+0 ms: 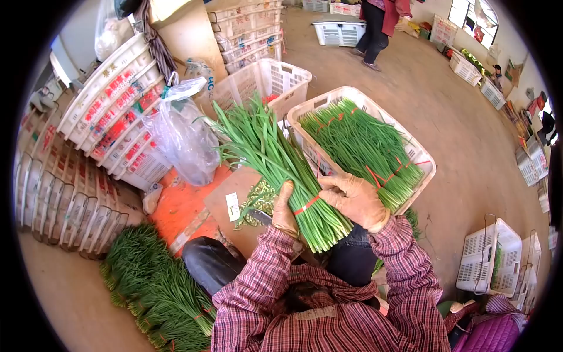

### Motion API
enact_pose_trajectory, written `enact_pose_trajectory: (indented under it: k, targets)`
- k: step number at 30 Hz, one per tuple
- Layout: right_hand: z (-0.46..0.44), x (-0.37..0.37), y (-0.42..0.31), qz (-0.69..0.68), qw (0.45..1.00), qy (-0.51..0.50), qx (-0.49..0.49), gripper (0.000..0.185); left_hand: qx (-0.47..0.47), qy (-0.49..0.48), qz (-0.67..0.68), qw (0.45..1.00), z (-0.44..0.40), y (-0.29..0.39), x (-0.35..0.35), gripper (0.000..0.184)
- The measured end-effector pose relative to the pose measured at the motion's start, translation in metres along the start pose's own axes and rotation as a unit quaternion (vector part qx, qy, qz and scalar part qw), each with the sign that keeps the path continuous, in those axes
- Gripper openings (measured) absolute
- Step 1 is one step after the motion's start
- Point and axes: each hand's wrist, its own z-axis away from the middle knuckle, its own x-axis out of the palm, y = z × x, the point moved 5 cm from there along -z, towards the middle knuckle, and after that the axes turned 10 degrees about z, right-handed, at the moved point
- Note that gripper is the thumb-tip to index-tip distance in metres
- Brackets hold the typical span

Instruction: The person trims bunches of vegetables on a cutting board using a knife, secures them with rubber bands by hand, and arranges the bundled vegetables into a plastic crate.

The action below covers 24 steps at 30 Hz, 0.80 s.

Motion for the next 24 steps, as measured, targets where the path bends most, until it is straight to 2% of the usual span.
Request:
enact_pose_trajectory:
  k: [1, 3, 4, 5, 7, 8, 9, 11, 13, 15, 16, 19, 20, 21, 23, 24]
  targets:
    - [0.000, 0.002, -0.004, 0.000, 1.000, 0.000, -0.002, 0.038, -0.015, -0.022, 0.005, 1.000, -0.001, -0.001, 0.001, 0.063]
    - [0.001, 0.001, -0.023, 0.110, 0.984, 0.074, -0.122, 0.034, 0.019, -0.022, -0.039, 0.999, 0.002, -0.002, -0.002, 0.058]
    - [-0.001, 0.003, -0.032, 0.146, 0.974, 0.100, -0.140, 0.032, 0.010, -0.020, -0.041, 0.999, 0.004, -0.001, 0.001, 0.055]
    - [-0.003, 0.003, -0.038, 0.146, 0.974, 0.098, -0.141, 0.032, 0.012, -0.019, -0.041, 0.999, 0.008, -0.002, 0.004, 0.055]
    - [-0.007, 0.003, -0.054, 0.243, 0.946, 0.105, -0.187, 0.036, 0.020, -0.005, -0.012, 1.000, 0.013, -0.002, 0.009, 0.053]
    - [-0.009, 0.005, -0.056, 0.284, 0.925, 0.110, -0.229, 0.037, 0.026, 0.008, -0.040, 0.999, 0.015, -0.001, 0.006, 0.055]
    - [-0.012, 0.008, -0.055, 0.283, 0.925, 0.109, -0.230, 0.037, 0.027, 0.008, -0.039, 0.999, 0.016, -0.001, 0.004, 0.055]
    - [-0.018, 0.016, -0.056, 0.370, 0.893, 0.083, -0.241, 0.034, 0.032, -0.012, -0.061, 0.998, 0.018, -0.003, 0.001, 0.060]
    - [-0.020, 0.015, -0.062, 0.375, 0.889, 0.091, -0.247, 0.027, 0.036, -0.018, -0.079, 0.996, 0.014, -0.004, -0.014, 0.066]
    - [-0.022, 0.017, -0.063, 0.410, 0.879, 0.053, -0.238, 0.022, 0.037, -0.027, -0.068, 0.997, 0.014, -0.009, -0.022, 0.070]
    - [-0.023, 0.019, -0.059, 0.412, 0.878, 0.055, -0.239, 0.022, 0.032, -0.024, -0.047, 0.998, 0.014, -0.012, -0.026, 0.073]
    - [-0.025, 0.026, -0.049, 0.400, 0.856, 0.169, -0.281, 0.017, 0.048, -0.048, -0.032, 0.997, 0.018, -0.012, -0.022, 0.073]
    - [-0.026, 0.022, -0.047, 0.387, 0.874, 0.174, -0.236, 0.012, 0.035, -0.046, -0.037, 0.998, 0.020, -0.011, -0.023, 0.071]
    - [-0.026, 0.023, -0.048, 0.388, 0.873, 0.175, -0.238, 0.012, 0.037, -0.048, -0.036, 0.998, 0.020, -0.011, -0.023, 0.071]
    - [-0.024, 0.016, -0.039, 0.262, 0.928, 0.202, -0.173, 0.010, 0.061, -0.063, -0.046, 0.995, 0.021, -0.009, -0.021, 0.069]
    - [-0.025, 0.022, -0.026, 0.201, 0.954, 0.176, -0.134, 0.013, 0.053, -0.067, -0.039, 0.996, 0.021, -0.007, -0.025, 0.070]
